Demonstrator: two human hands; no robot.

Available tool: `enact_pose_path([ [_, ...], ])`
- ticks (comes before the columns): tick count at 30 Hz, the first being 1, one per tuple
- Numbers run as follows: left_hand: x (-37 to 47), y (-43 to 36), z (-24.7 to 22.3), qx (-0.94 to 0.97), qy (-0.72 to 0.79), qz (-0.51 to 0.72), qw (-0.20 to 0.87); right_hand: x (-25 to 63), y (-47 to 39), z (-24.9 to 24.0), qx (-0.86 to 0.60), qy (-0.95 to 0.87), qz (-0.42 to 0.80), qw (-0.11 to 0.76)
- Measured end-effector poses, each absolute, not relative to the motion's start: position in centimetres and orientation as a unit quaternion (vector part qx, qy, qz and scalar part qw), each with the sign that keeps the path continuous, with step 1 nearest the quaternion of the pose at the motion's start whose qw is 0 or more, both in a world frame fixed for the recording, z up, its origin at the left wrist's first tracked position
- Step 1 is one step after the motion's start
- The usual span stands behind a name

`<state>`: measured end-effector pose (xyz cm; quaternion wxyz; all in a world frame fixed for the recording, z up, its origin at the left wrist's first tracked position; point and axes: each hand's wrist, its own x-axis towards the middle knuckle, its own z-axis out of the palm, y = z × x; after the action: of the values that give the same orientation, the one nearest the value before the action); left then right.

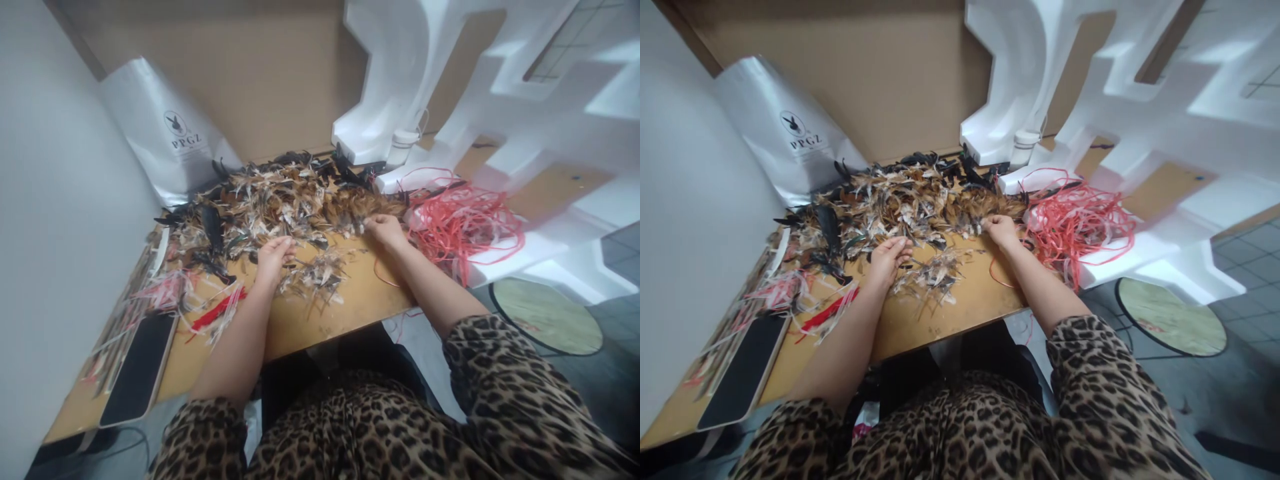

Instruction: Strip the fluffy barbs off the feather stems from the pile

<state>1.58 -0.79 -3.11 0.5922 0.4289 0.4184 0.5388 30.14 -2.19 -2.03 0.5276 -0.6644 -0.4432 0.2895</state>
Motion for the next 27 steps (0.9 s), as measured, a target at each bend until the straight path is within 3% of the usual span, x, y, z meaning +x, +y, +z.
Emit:
enact_pose_path([
  [12, 1.2, -0.6, -2.6, 0.418, 0.414, 0.561, 0.582, 30.1, -0.7, -3.3, -0.732, -0.514, 0.190, 0.404],
  [19, 1.1, -0.5, -2.7, 0.423, 0.405, 0.572, 0.575, 30.0, -2.2, -2.6, -0.679, -0.455, 0.283, 0.502],
  [27, 0.8, -0.6, -2.5, 0.412, 0.395, 0.588, 0.573, 28.9, -4.1, 0.5, -0.600, -0.473, 0.267, 0.587],
])
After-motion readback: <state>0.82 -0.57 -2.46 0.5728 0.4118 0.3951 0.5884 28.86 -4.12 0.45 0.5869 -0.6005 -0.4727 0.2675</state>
